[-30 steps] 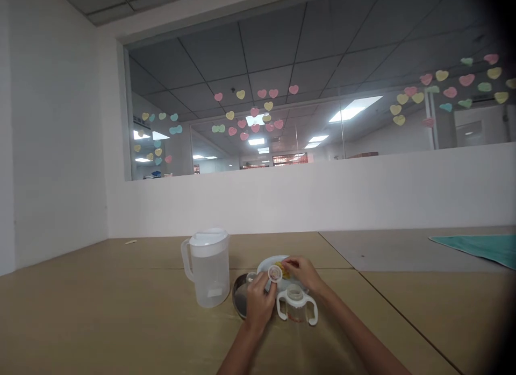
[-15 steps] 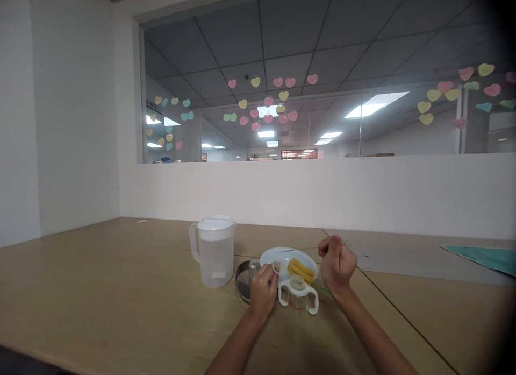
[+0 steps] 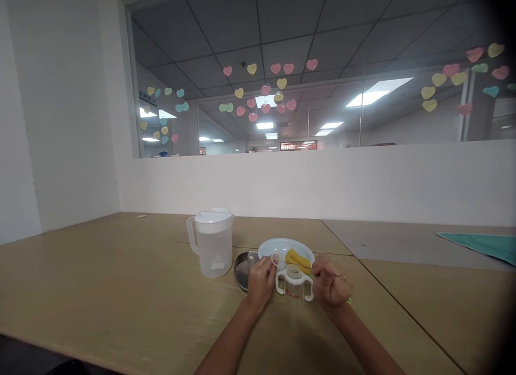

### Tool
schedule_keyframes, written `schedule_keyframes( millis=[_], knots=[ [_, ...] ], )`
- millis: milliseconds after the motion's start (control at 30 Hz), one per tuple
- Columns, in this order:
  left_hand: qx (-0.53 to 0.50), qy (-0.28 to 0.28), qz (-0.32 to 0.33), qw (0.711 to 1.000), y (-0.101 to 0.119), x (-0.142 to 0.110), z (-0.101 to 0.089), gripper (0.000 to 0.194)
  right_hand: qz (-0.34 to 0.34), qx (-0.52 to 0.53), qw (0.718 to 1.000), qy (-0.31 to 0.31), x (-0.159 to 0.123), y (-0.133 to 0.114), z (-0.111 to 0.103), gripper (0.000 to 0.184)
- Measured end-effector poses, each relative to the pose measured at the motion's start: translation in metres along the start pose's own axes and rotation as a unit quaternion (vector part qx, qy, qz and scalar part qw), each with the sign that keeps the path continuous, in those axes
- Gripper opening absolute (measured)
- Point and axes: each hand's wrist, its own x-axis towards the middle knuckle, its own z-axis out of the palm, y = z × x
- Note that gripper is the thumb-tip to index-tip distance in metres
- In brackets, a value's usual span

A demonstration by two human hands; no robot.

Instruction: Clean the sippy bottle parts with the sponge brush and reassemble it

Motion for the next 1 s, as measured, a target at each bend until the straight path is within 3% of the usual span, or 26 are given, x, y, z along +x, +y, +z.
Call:
schedule_keyframes(
  millis=[100, 267, 1000],
  knots=[
    [-0.001, -0.002, -0.005, 1.000, -0.001, -0.001, 0.001, 0.028, -0.009, 0.039, 0.999, 0.027, -0.001, -0.001, 0.002, 0.031],
    [0.006, 0.006, 0.007, 1.000, 0.000, 0.000, 0.000, 0.027, -0.023, 0.052, 0.998, 0.020, 0.001, -0.004, 0.004, 0.030],
    [0.022, 0.022, 0.043, 0.999, -0.001, 0.000, 0.002, 0.023, -0.080, -0.009, 0.996, -0.023, 0.018, -0.016, 0.002, 0.029]
  ],
)
